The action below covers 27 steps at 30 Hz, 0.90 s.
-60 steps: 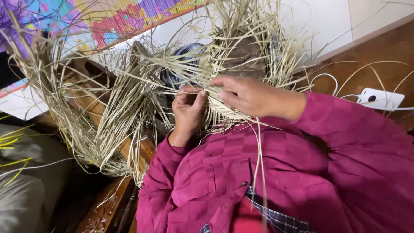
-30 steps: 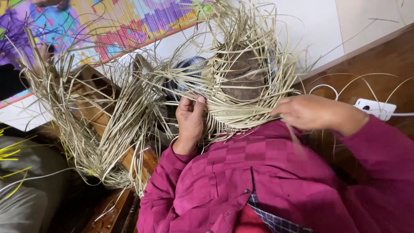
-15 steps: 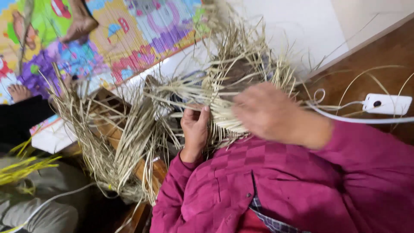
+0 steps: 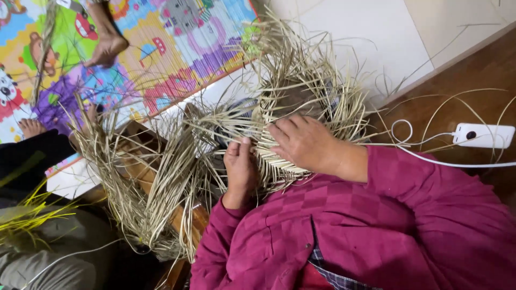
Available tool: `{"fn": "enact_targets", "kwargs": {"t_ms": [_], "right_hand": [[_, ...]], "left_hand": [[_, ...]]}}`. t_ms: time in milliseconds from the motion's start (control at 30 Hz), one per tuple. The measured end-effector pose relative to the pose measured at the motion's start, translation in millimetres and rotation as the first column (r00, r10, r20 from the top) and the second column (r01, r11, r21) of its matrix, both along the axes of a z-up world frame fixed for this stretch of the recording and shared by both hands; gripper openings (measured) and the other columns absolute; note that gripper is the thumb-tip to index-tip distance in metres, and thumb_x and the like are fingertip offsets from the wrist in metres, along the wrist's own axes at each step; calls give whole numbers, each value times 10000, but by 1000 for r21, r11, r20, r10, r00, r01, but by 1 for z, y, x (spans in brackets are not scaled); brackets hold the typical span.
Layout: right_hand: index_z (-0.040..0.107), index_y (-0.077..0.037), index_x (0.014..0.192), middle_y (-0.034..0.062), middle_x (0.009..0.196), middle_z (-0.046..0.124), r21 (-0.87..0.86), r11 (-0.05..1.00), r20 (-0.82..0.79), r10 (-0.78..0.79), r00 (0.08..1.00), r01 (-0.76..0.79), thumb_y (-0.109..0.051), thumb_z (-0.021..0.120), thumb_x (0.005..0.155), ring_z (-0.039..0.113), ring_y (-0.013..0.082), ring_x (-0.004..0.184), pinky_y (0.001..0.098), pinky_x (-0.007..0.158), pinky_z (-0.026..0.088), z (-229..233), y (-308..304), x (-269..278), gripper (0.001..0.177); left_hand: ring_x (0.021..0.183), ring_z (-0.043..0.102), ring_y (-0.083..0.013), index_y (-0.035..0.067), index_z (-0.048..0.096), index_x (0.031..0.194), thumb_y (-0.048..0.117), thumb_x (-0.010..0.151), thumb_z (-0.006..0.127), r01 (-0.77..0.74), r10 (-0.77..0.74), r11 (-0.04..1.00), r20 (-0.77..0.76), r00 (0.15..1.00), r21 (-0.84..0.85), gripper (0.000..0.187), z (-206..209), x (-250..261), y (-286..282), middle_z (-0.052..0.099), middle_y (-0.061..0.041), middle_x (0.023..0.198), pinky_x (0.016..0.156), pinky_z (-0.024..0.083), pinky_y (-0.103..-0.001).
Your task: Weaving dried straw into a circular object, possibly a basket or hat, using hands and a small weaving tool.
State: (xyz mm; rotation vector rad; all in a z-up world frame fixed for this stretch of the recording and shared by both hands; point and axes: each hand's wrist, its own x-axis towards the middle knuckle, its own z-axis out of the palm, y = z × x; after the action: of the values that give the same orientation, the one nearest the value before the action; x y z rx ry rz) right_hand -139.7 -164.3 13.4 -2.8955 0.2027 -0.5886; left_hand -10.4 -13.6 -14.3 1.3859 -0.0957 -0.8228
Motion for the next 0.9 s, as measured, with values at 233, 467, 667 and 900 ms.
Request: {"fn": "enact_targets", "kwargs": {"t_ms": [233,467,667,900], "right_hand": [[612,-36,1224,110,897,570,214,976,-101,52,994,-29,-412,409,1067,633,300,789,383,644,535,7,-5,-10,455],[597,-41,1199,114,951,549,63,998,55,25,998,-28,-469,474,1029,619,324,850,428,716,522,5,-7,-9,476],[595,-48,1199,108,959,534,59,998,99,23,995,-29,-425,488,1014,609,317,845,426,705,514,-6,-2,-7,433],[585,-58,1203,91,951,522,69,997,59,22,998,-26,-416,494,1013,617,303,842,410,692,520,-10,-3,-10,415]], "left_hand": [[700,614,-92,83,664,971,264,884,814,102,-107,989,-42,993,-109,250,17,2,-1,673,-34,792,673,536,-269],[693,575,-80,58,683,913,135,912,793,113,-117,992,86,989,50,134,11,4,-1,683,-44,772,638,502,-246],[652,629,-112,64,680,912,107,919,773,17,-19,999,53,998,31,102,13,13,-2,691,-63,750,590,514,-249],[677,692,-172,94,656,971,90,969,693,-148,132,981,-129,983,-127,37,15,43,4,717,-93,828,590,577,-266]]}}
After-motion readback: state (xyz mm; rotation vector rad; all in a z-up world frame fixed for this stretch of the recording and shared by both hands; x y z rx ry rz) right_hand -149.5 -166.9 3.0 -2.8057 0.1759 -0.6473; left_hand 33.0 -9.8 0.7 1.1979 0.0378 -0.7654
